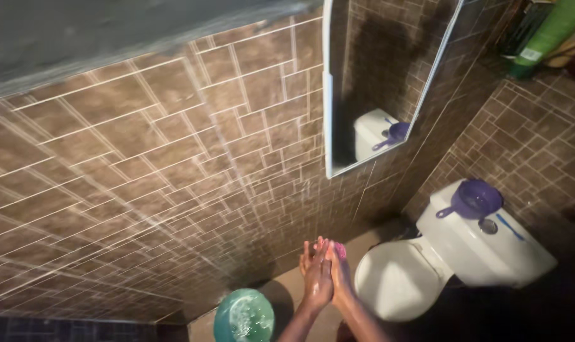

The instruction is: The person cleans the tiled bathroom walls using a pink cloth. They repeatedly dip the cloth into a purple scoop filled with water, wring it out, and wipe the wall surface in sections. The person refills the scoop from a wall tap and continues wiping different areas of the wall.

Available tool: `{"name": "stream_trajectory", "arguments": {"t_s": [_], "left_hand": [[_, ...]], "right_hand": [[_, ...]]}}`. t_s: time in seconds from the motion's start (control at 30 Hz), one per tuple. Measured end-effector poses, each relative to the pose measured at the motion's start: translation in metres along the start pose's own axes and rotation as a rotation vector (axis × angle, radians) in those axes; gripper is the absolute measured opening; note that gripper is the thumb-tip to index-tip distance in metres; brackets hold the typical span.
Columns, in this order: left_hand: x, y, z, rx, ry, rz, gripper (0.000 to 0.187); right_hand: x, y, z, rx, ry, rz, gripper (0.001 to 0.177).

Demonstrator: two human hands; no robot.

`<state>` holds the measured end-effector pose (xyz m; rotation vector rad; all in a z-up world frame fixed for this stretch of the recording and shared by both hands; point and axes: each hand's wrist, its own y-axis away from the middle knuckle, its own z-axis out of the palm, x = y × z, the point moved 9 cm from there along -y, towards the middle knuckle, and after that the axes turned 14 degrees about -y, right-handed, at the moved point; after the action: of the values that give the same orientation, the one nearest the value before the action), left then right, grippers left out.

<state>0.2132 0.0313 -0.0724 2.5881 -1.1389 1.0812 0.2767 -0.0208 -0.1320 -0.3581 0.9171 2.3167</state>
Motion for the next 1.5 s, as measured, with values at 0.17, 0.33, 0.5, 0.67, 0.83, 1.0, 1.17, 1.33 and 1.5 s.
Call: {"name": "stream_trajectory", "arguments": {"t_s": [0.17, 0.33, 0.5, 0.67, 0.83, 1.0, 1.17, 1.33, 1.5], "left_hand": [[-0.033, 0.062, -0.06, -0.091, -0.076, 0.165, 0.061], [-0.083, 0.085, -0.065, -0.343, 0.999, -0.511, 0.057], [-0.067, 0.063, -0.087, -0.406, 1.634, -0.56, 0.05], [-0.08, 0.055, -0.082, -0.454, 1.635, -0.542, 0.045], [-0.112, 0.04, -0.072, -0.178, 1.623, -0.487, 0.034], [-0.091, 0.045, -0.056, -0.277, 1.649, -0.572, 0.033], [-0.037, 0.044, -0.079, -0.311, 1.609, -0.55, 0.041], [0.004, 0.039, -0.109, -0.448, 1.5, -0.548, 0.034], [0.015, 0.029, -0.116, -0.417, 1.177, -0.319, 0.032]], "right_hand": [[0.011, 0.01, 0.02, -0.117, 0.193, -0.288, 0.015], [0.047, 0.029, 0.058, -0.233, 0.327, -0.425, 0.011], [0.069, 0.098, 0.101, -0.064, 1.093, -0.788, 0.043], [0.082, 0.122, 0.128, 0.031, 1.335, -0.588, 0.06], [0.076, 0.141, 0.146, -0.148, 1.316, -0.737, 0.055], [0.059, 0.145, 0.138, -0.231, 1.276, -0.836, 0.043], [0.025, 0.142, 0.134, -0.331, 1.243, -0.923, 0.031], [-0.001, 0.157, 0.145, -0.469, 1.728, -1.095, 0.068], [-0.015, 0.15, 0.139, -0.683, 1.813, -0.927, 0.105]]}}
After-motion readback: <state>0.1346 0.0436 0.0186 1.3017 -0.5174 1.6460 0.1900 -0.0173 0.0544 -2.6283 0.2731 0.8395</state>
